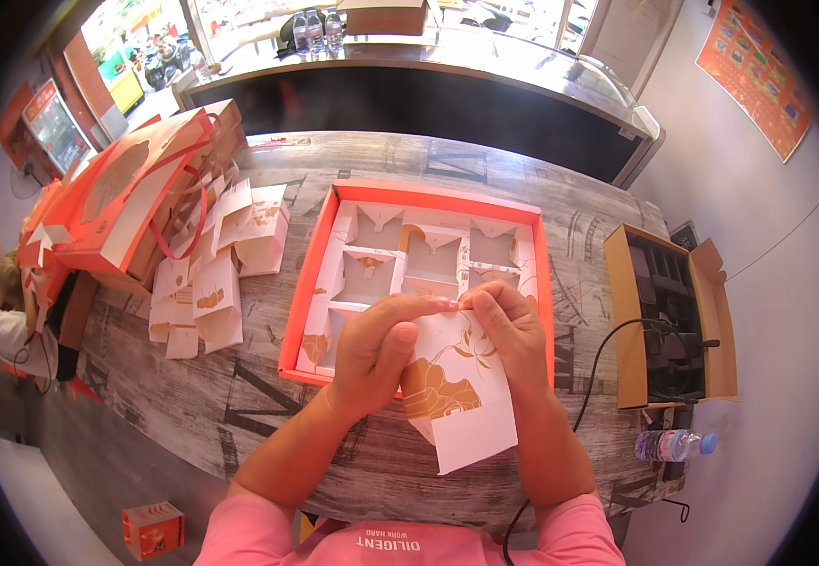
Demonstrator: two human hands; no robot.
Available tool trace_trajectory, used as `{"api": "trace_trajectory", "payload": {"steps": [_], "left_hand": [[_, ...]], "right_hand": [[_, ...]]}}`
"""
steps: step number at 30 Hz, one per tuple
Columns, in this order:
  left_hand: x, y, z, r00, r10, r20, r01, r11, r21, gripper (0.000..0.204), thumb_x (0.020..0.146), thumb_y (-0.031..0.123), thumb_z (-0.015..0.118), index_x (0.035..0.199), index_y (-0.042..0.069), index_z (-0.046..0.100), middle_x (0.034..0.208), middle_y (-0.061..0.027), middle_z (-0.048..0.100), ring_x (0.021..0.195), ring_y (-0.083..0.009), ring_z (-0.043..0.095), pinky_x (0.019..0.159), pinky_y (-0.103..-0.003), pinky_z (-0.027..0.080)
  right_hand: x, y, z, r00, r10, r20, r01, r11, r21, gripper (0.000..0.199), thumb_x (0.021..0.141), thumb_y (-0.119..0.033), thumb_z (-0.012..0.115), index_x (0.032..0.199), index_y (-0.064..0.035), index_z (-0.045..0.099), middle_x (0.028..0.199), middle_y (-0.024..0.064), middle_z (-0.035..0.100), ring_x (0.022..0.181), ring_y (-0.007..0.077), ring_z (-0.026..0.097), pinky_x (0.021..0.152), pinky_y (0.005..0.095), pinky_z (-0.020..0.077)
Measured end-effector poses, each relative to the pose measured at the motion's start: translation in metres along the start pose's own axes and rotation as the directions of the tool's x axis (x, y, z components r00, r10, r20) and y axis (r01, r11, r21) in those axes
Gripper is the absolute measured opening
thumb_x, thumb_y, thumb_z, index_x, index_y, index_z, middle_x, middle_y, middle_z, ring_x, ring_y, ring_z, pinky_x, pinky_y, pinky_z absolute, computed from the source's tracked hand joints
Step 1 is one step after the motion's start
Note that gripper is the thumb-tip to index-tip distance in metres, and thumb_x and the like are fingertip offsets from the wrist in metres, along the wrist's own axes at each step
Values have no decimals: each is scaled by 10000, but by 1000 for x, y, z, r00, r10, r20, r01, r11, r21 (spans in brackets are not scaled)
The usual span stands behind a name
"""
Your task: The person assembles a large red-bordered cardboard box by folding up the flaps and then places a white six-compartment insert and several small white pre-folded boxes into it.
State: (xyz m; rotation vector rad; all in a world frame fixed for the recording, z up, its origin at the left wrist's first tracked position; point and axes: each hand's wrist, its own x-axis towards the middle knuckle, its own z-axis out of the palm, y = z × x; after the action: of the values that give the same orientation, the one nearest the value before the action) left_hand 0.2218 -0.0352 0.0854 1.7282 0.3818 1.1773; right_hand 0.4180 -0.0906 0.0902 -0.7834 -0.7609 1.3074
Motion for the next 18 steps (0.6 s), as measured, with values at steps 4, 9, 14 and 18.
{"api": "trace_trajectory", "payload": {"steps": [4, 9, 14, 18], "left_hand": [[14, 8, -12, 990, 114, 79, -124, 982, 142, 561, 1057, 455, 642, 1381, -2, 666, 1385, -217, 668, 1263, -337, 655, 1063, -420, 513], [26, 26, -25, 906, 243, 347, -332, 917, 223, 979, 629, 562, 989, 1397, 49, 665, 1433, -196, 638, 1437, -352, 527, 1166, -510, 437], [19, 8, -26, 996, 73, 43, -81, 966, 244, 639, 796, 260, 931, 1319, 27, 647, 1292, -135, 692, 1273, -287, 633, 1116, -440, 484], [12, -9, -27, 970, -175, -166, 162, 983, -90, 640, 942, 285, 846, 1418, 1, 526, 1213, -79, 684, 1112, -146, 656, 983, -350, 541]], "right_hand": [[5, 3, -6, 993, 105, -55, -102, 994, 42, 175, 1122, -218, 618, 1074, -61, 683, 962, 14, 717, 792, 54, 673, 686, 217, 555], [9, 1, -8, 981, 189, -53, -184, 979, 85, 278, 1160, -310, 524, 1119, -65, 650, 973, 53, 719, 808, 87, 708, 678, 244, 580], [11, 18, -19, 991, 134, -9, -134, 987, -86, 493, 1170, -441, 451, 1287, 4, 627, 1193, 104, 685, 1096, 168, 670, 935, 351, 551], [10, 24, -6, 961, -261, 89, 276, 907, -320, 423, 1137, -231, 547, 1482, 5, 480, 1389, 137, 590, 1172, 190, 652, 976, 354, 536]]}}
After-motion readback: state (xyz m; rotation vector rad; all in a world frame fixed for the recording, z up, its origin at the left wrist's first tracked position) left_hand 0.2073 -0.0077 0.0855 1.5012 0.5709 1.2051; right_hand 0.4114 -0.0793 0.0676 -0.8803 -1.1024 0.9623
